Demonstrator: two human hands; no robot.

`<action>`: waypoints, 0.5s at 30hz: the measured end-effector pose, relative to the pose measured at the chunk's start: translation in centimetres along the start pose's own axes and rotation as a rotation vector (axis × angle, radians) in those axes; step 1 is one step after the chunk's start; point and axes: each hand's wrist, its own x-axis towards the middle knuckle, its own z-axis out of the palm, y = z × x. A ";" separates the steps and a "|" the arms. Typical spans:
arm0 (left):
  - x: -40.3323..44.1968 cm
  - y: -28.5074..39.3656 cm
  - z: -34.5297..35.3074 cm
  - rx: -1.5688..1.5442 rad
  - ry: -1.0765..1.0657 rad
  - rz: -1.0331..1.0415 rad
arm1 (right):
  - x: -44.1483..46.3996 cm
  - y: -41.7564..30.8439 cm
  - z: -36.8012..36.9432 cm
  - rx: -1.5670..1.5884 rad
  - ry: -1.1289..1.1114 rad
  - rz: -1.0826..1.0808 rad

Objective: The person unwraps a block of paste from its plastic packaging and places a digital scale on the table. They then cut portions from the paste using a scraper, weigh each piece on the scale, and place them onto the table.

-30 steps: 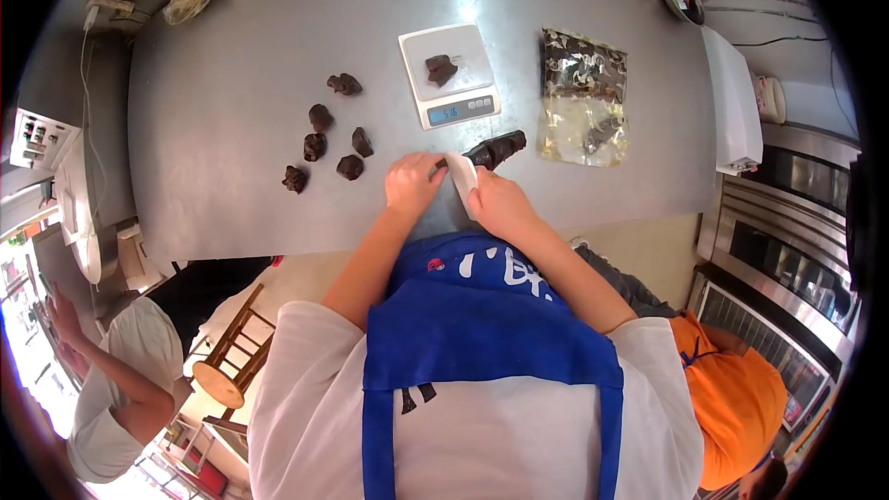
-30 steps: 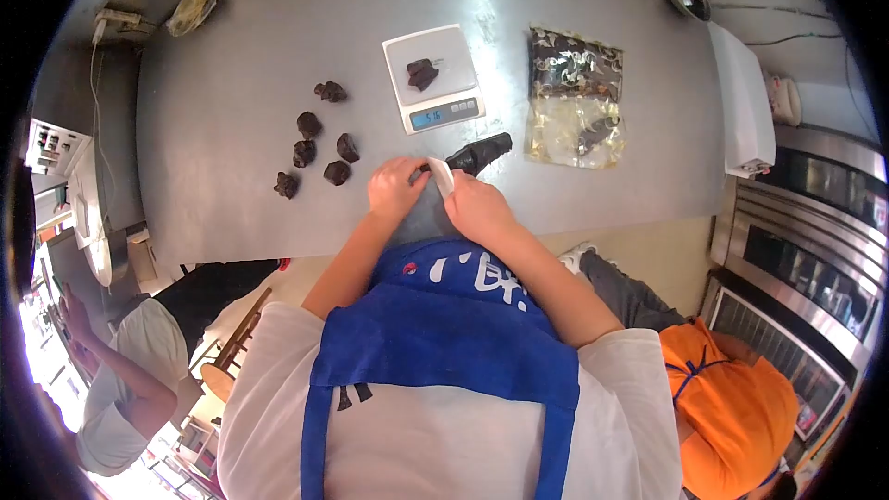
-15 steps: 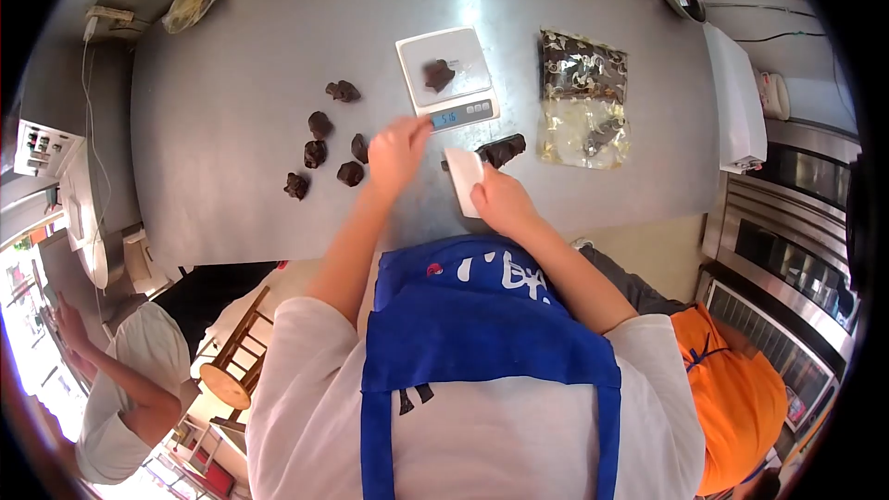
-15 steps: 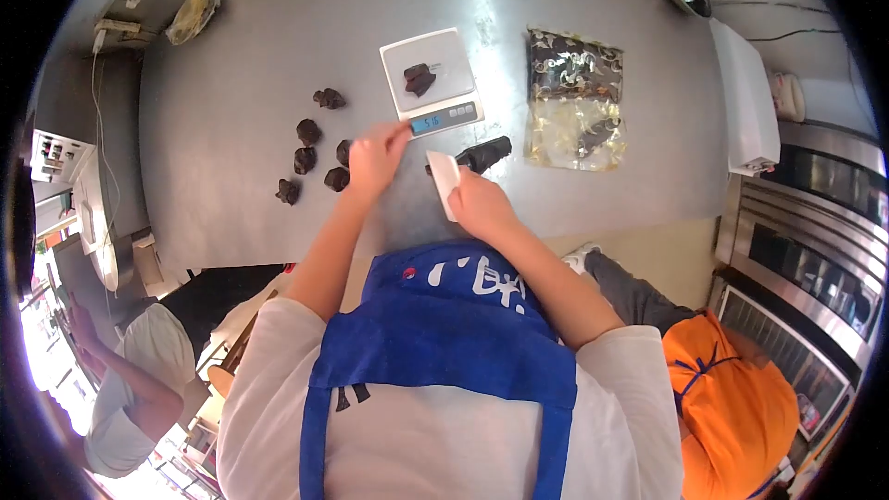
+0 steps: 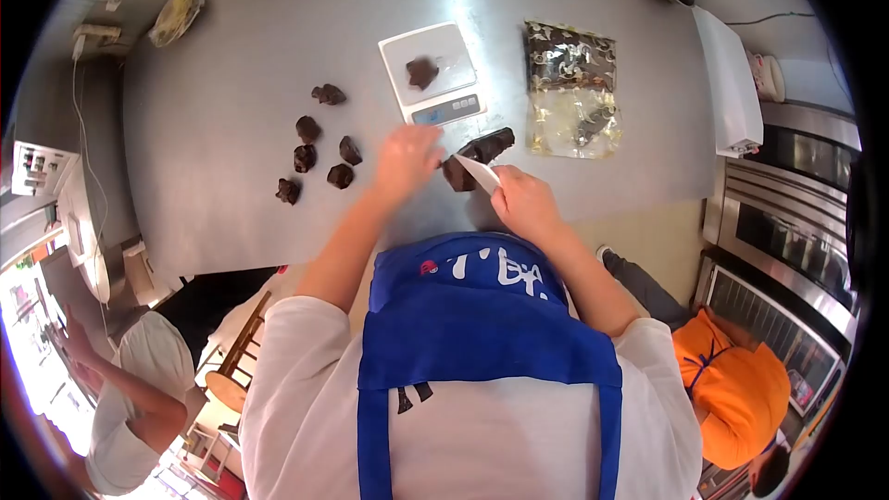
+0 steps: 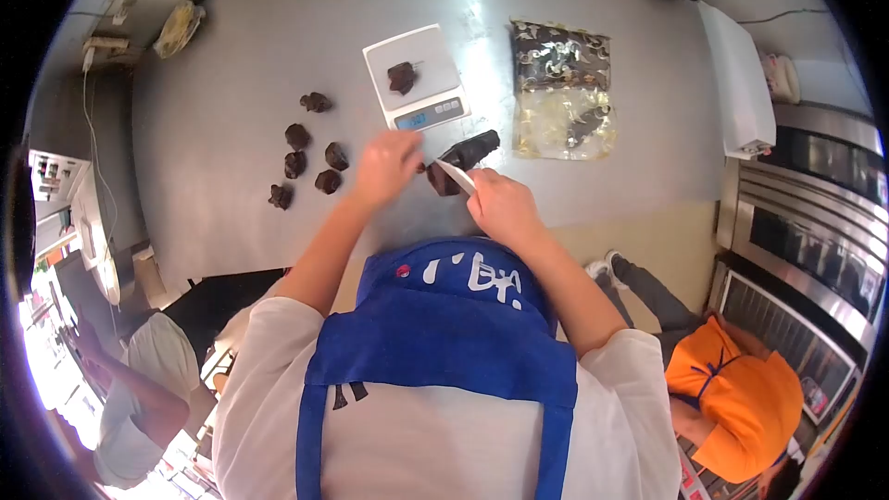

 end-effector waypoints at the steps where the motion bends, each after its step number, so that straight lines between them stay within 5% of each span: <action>1: -1.6 0.6 0.2 -0.081 -0.133 -0.004 | 0.5 -0.1 0.0 0.004 -0.008 -0.010; 8: -7.9 4.5 2.4 -0.282 -0.067 -0.311 | 3.6 0.2 0.7 -0.112 -0.217 -0.098; 10: -8.2 4.5 2.7 -0.437 -0.151 -0.554 | 4.2 0.7 1.9 -0.107 -0.246 -0.093; 15: -9.8 2.2 5.9 -0.672 -0.191 -0.704 | 3.9 -0.5 5.3 -0.001 -0.235 0.114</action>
